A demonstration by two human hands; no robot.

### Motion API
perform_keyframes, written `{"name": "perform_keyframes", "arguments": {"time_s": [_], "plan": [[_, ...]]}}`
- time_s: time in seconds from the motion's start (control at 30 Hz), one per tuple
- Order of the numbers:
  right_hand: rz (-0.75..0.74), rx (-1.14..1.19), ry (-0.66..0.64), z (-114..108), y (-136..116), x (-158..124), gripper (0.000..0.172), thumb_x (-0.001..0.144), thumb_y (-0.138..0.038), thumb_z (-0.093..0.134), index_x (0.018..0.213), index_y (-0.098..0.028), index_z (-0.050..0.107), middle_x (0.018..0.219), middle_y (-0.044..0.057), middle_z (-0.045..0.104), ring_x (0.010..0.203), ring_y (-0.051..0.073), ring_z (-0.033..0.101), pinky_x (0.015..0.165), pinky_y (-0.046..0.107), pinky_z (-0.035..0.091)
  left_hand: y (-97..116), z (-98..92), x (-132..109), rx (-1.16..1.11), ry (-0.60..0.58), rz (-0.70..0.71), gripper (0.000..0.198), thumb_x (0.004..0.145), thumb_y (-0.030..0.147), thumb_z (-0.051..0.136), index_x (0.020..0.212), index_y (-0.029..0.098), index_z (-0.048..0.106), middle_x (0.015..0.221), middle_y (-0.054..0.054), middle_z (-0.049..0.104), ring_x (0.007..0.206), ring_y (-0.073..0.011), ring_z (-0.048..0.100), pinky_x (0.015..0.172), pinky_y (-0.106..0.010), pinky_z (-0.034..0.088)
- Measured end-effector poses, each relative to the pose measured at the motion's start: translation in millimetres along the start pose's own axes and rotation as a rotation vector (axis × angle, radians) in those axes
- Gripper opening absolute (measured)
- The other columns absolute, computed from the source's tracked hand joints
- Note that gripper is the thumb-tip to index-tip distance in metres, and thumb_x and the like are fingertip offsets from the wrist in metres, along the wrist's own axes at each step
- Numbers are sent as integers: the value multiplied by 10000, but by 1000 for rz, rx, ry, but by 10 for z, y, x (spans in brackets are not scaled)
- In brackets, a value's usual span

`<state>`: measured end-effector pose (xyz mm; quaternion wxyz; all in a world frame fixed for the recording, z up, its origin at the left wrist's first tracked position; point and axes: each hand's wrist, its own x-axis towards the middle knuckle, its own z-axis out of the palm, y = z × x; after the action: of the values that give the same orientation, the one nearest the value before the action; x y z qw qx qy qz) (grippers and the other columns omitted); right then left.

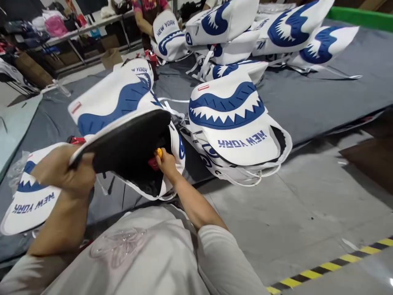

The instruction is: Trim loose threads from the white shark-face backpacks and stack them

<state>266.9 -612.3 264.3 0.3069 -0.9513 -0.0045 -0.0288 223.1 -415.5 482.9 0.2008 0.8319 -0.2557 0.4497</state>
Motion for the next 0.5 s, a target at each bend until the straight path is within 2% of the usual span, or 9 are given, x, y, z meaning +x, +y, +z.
{"name": "perform_keyframes", "arguments": {"time_s": [0.03, 0.07, 0.17, 0.23, 0.33, 0.5], "plan": [[10, -19, -21, 20, 32, -32, 365, 1019, -323, 338, 1278, -134, 510, 1021, 110, 696, 929, 214, 659, 785, 283, 453, -62, 146, -30, 22, 33, -14, 279, 850, 439, 617, 686, 213, 620, 535, 4, 482, 507, -142, 432, 538, -300, 290], [23, -47, -54, 47, 71, -83, 374, 1017, -318, 327, 1293, -135, 501, 1021, 114, 707, 930, 223, 667, 770, 272, 438, -123, 291, -70, 29, 5, -52, 298, 862, 431, 607, 671, 203, 596, 546, 6, 485, 515, -135, 435, 546, -292, 291], [52, -149, -188, 100, 186, -293, 368, 1004, -376, 384, 1247, -146, 536, 981, 113, 727, 884, 246, 686, 717, 274, 422, -305, 681, -244, 83, -182, -255, 373, 900, 429, 554, 614, 192, 512, 555, 1, 476, 538, -130, 444, 570, -286, 270], [69, -227, -262, 56, 222, -409, 381, 994, -442, 407, 1189, -151, 558, 938, 116, 731, 864, 255, 693, 692, 279, 418, -415, 873, -379, 132, -288, -377, 397, 902, 446, 545, 604, 194, 475, 568, -9, 486, 577, -146, 468, 590, -293, 253], [154, -356, -341, -147, 215, -461, 394, 996, -472, 388, 1179, -157, 538, 958, 131, 727, 888, 260, 698, 693, 288, 429, -520, 1024, -536, 183, -372, -499, 391, 914, 475, 523, 641, 197, 492, 610, -21, 521, 646, -169, 506, 613, -293, 244], [343, -484, -470, -624, 220, -332, 389, 996, -426, 374, 1171, -127, 552, 1057, 187, 701, 1005, 299, 676, 747, 322, 452, -523, 1049, -633, 145, -419, -541, 372, 934, 503, 497, 731, 197, 556, 667, -30, 568, 700, -177, 546, 626, -286, 257]]}}
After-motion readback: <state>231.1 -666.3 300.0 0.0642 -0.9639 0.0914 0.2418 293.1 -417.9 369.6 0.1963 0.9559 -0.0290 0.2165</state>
